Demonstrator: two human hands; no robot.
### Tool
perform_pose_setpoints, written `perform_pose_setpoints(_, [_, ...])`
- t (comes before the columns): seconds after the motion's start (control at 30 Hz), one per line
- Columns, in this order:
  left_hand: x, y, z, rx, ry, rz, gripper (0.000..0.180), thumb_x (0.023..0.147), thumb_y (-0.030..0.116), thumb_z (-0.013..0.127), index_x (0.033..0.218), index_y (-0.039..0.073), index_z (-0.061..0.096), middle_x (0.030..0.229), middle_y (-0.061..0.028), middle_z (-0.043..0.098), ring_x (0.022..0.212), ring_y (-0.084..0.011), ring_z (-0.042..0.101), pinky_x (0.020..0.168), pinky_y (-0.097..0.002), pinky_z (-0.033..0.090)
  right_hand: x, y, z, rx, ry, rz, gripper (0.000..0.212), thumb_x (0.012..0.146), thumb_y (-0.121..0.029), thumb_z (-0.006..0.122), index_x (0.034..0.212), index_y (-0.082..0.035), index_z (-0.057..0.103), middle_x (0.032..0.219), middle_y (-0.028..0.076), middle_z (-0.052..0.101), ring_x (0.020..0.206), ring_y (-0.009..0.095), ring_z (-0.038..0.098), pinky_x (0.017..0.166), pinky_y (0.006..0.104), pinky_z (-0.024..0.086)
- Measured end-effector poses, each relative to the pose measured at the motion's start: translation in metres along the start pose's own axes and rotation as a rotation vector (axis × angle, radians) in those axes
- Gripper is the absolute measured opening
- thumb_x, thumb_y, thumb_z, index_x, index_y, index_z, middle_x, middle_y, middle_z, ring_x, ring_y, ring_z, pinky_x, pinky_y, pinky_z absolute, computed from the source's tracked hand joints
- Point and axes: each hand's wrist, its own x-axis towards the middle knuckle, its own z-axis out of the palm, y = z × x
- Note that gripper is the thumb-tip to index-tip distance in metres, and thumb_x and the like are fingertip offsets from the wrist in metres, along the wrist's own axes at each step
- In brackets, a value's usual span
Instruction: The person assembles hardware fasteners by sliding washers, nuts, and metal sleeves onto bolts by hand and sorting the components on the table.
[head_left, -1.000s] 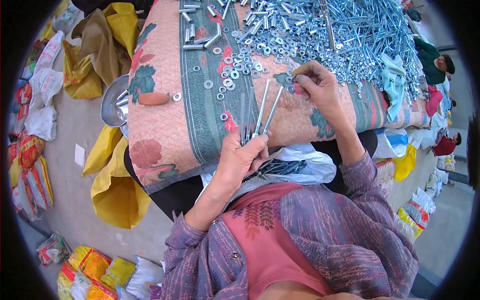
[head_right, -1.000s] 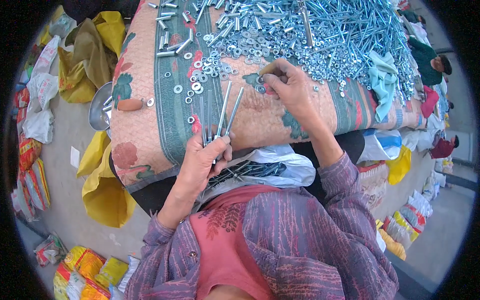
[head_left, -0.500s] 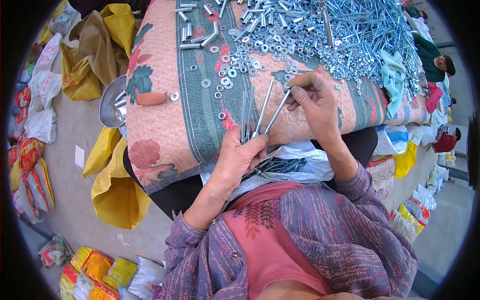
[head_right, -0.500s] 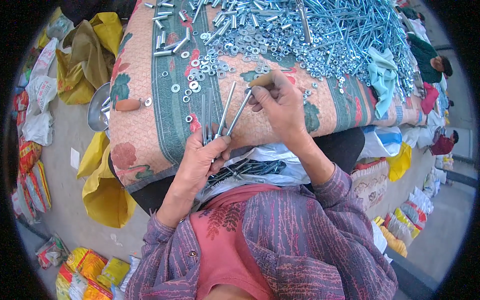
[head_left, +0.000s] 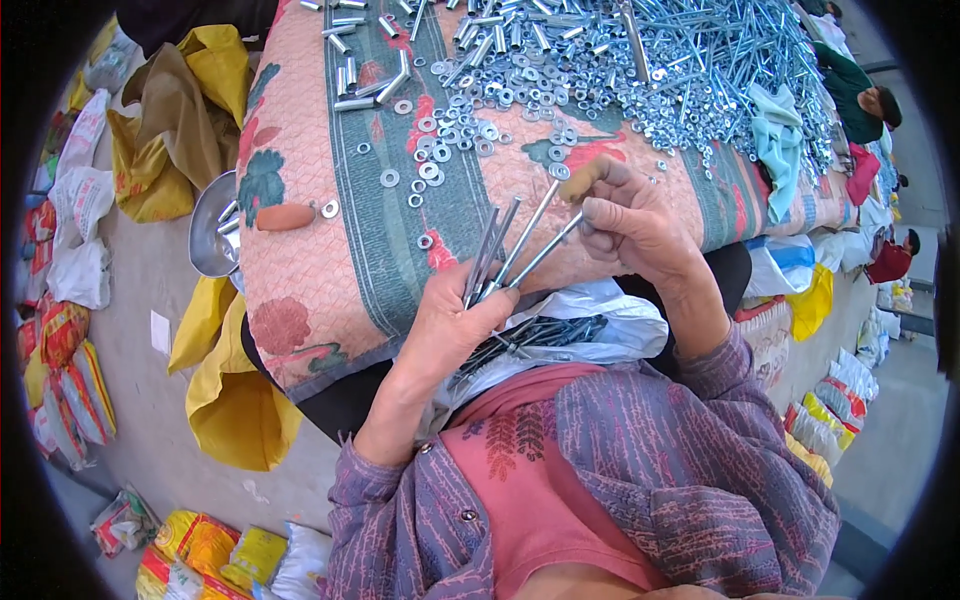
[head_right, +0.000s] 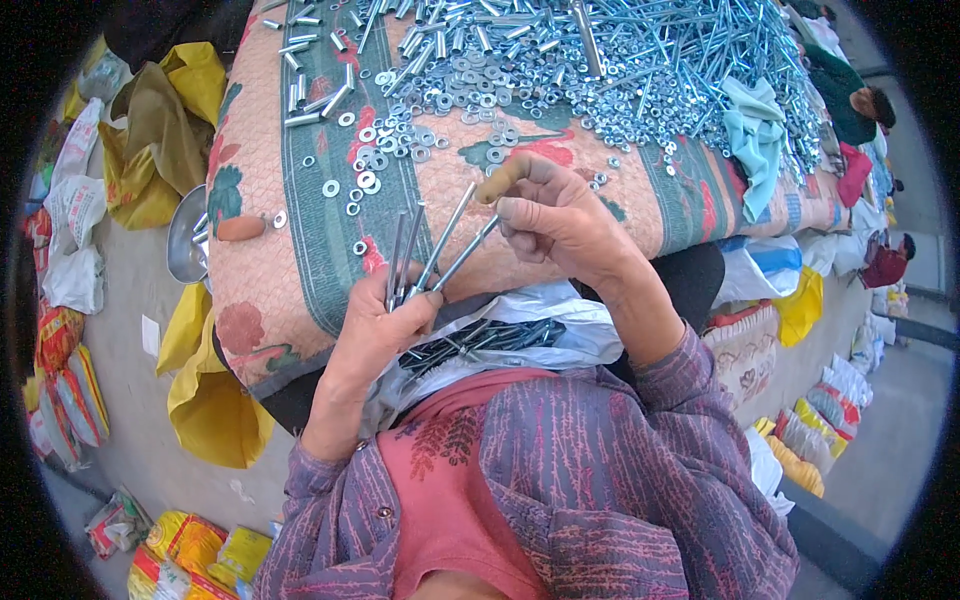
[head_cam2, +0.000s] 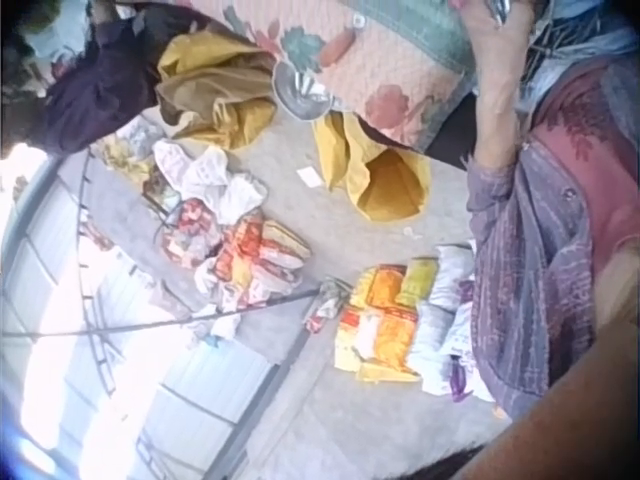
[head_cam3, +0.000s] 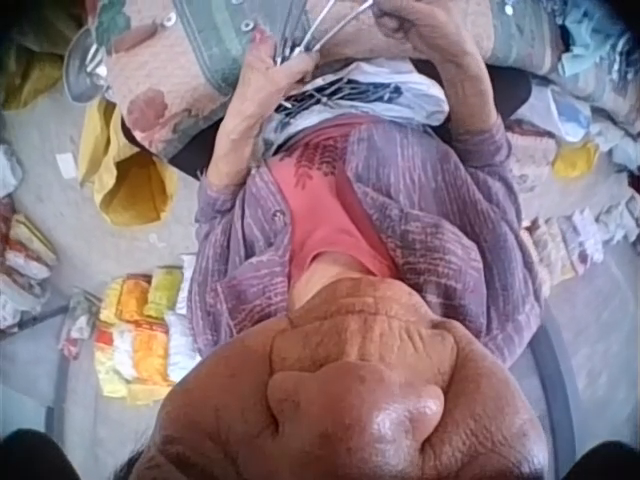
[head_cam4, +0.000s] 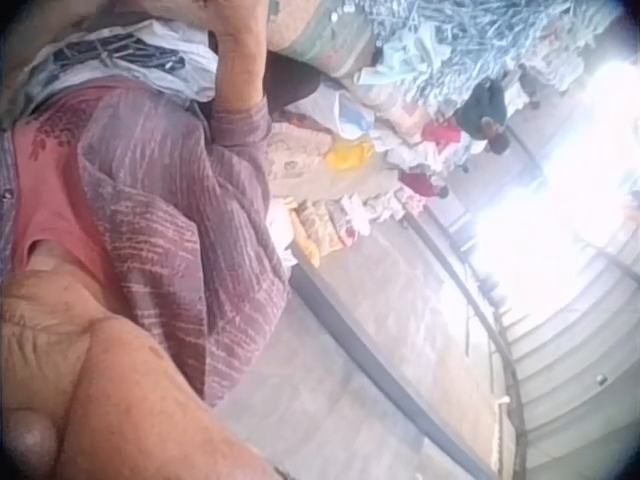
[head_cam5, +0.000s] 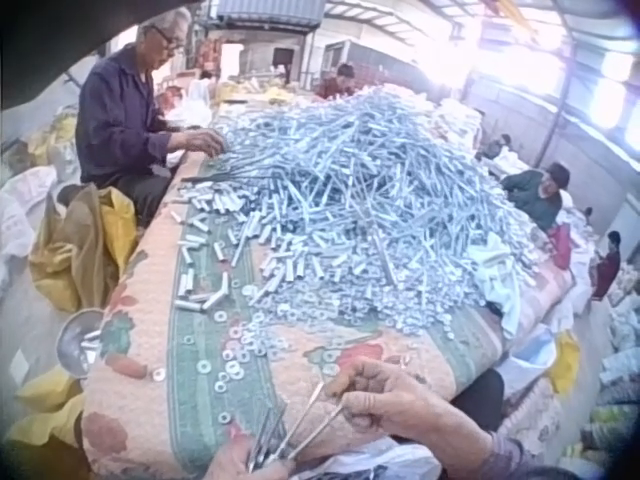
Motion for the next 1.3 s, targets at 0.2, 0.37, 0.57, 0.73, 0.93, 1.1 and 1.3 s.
perform_pose_setpoints(0.2, [0.0, 0.004, -0.001, -0.081, -0.036, -0.102, 0.012, 0.08, 0.012, 0.061, 0.087, 0.003, 0.057, 0.059, 0.0018, 0.05, 0.046, -0.0043, 0.043, 0.041, -0.0199, 0.031, -0.005, 0.007, 0.018, -0.637, 0.202, -0.111, 0.012, 0.087, -0.005, 0.051, 0.095, -0.001, 0.06, 0.07, 0.002, 0.055, 0.055, 0.005, 0.05, 0.047, 0.0197, 0.04])
perform_pose_setpoints(0.37, [-0.002, 0.003, 0.003, -0.28, -0.072, -0.143, 0.008, 0.08, 0.006, 0.059, 0.082, 0.006, 0.052, 0.056, -0.0004, 0.046, 0.042, -0.0043, 0.037, 0.035, -0.0186, 0.024, -0.011, 0.001, 0.014, -0.507, -0.057, -0.026, 0.032, 0.075, -0.003, 0.049, 0.105, 0.0, 0.06, 0.077, 0.002, 0.058, 0.062, 0.006, 0.054, 0.057, 0.02, 0.045])
perform_pose_setpoints(0.57, [-0.005, 0.007, 0.004, -0.35, -0.071, -0.072, 0.01, 0.081, 0.009, 0.06, 0.087, 0.004, 0.053, 0.057, 0.0007, 0.048, 0.042, -0.0035, 0.038, 0.036, -0.0183, 0.025, -0.013, -0.025, -0.045, -1.601, 0.575, -0.427, 0.022, 0.078, -0.01, 0.062, 0.099, -0.006, 0.062, 0.082, 0.013, 0.056, 0.075, 0.026, 0.057, 0.068, 0.036, 0.046])
perform_pose_setpoints(0.73, [-0.004, 0.005, 0.012, -0.343, -0.084, -0.083, 0.007, 0.082, 0.008, 0.059, 0.087, 0.004, 0.056, 0.059, -0.0023, 0.05, 0.04, -0.0036, 0.036, 0.034, -0.0168, 0.025, -0.009, -0.027, -0.087, -1.823, 0.599, -0.455, 0.008, 0.079, -0.01, 0.059, 0.086, -0.005, 0.06, 0.08, 0.015, 0.054, 0.076, 0.033, 0.056, 0.066, 0.0409, 0.044])
perform_pose_setpoints(0.93, [-0.001, 0.001, 0.019, -0.287, -0.067, -0.153, 0.012, 0.08, 0.011, 0.062, 0.088, 0.004, 0.057, 0.057, -0.0008, 0.049, 0.039, -0.0038, 0.037, 0.034, -0.0174, 0.025, -0.011, -0.034, -0.05, -1.224, 0.429, -0.437, 0.012, 0.081, -0.007, 0.06, 0.091, -0.004, 0.063, 0.08, 0.007, 0.061, 0.067, 0.016, 0.058, 0.061, 0.0283, 0.047])
perform_pose_setpoints(1.1, [-0.002, 0.006, 0.019, -0.255, -0.081, -0.168, 0.012, 0.08, 0.011, 0.062, 0.089, 0.004, 0.057, 0.055, -0.0004, 0.048, 0.038, -0.0037, 0.037, 0.034, -0.0178, 0.024, -0.013, -0.013, -0.002, -0.531, 0.068, -0.242, 0.009, 0.082, -0.001, 0.059, 0.089, 0.002, 0.063, 0.079, 0.002, 0.059, 0.066, 0.007, 0.056, 0.06, 0.0208, 0.047])
perform_pose_setpoints(1.3, [0.001, 0.009, 0.013, -0.348, -0.183, -0.243, 0.011, 0.08, 0.008, 0.059, 0.089, 0.003, 0.055, 0.054, -0.001, 0.046, 0.036, -0.0049, 0.033, 0.033, -0.0201, 0.022, -0.018, -0.01, 0.007, -0.414, 0.144, -0.151, 0.015, 0.076, 0.006, 0.055, 0.088, 0.003, 0.062, 0.079, 0.005, 0.059, 0.067, 0.009, 0.058, 0.059, 0.0217, 0.048])
